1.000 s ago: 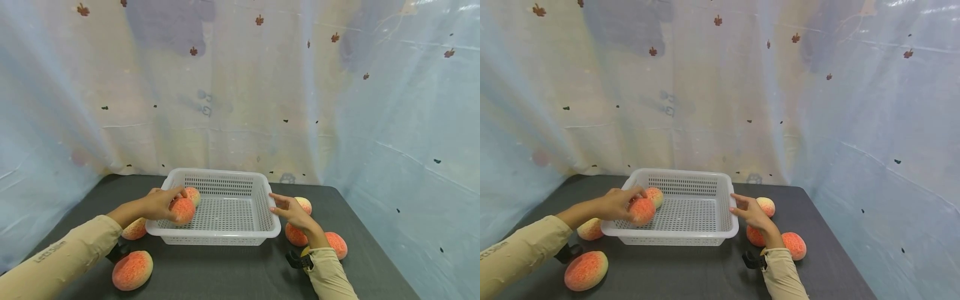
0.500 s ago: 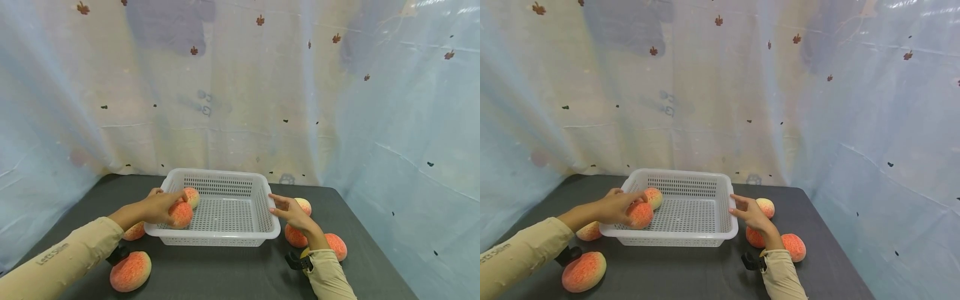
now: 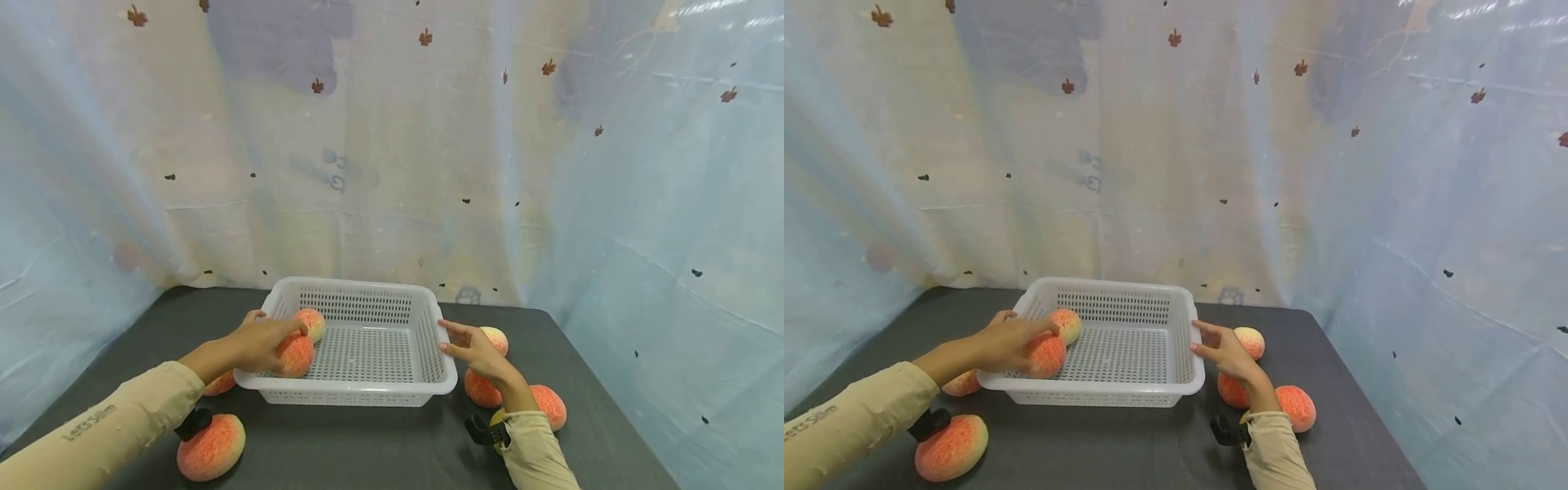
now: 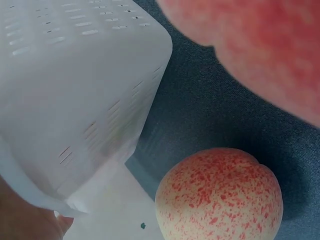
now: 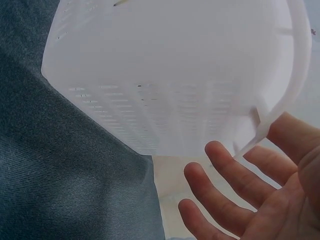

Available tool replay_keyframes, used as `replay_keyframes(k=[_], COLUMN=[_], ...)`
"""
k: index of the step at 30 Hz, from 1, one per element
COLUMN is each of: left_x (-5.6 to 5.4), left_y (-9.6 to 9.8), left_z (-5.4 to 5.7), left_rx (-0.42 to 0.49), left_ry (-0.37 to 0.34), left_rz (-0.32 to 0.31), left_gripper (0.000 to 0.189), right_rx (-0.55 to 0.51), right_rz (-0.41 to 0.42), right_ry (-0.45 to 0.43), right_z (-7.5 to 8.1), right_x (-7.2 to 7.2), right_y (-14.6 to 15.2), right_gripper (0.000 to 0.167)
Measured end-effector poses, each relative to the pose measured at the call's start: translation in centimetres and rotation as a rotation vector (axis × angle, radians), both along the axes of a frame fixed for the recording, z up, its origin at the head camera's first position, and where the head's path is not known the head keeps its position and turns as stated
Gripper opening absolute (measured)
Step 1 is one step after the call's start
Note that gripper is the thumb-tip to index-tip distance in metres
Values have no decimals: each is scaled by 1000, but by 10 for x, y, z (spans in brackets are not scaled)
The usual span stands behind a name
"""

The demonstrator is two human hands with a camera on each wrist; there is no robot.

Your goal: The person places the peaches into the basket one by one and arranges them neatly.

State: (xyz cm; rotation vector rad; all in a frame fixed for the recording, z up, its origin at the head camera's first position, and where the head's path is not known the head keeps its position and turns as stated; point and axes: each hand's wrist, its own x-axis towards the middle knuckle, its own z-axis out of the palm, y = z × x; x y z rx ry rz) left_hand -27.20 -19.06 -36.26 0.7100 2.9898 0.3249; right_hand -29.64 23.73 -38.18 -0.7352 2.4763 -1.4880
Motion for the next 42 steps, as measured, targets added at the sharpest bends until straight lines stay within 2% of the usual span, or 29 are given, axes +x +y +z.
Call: replay_keyframes(k=[7, 14, 19, 25, 29, 37, 42], left_x=[4, 5, 4, 2, 1, -1, -1], left_y=[-3, -1, -1, -6, -7, -14, -20], left_z=[2, 4, 4, 3, 10, 14, 17], left_rx=[-68, -53, -41, 8, 36, 58, 164], left_ry=[37, -33, -33, -33, -39, -43, -73], left_rz=[-26, 6, 18, 15, 4, -3, -16], left_gripper=[61, 63, 61, 58, 56, 54, 56], right_rx=[-48, -45, -48, -42, -38, -48, -48], right_rz=[39, 42, 31, 38, 32, 33, 25], right_ry=[-11, -21, -12, -14, -10, -23, -39], right_z=[0, -1, -1, 1, 1, 0, 1], right_x=[-1, 2, 2, 1, 1, -2, -1], right_y=[-2, -2, -1, -1, -1, 0, 0], right_gripper=[66, 65, 66, 66, 66, 66, 66])
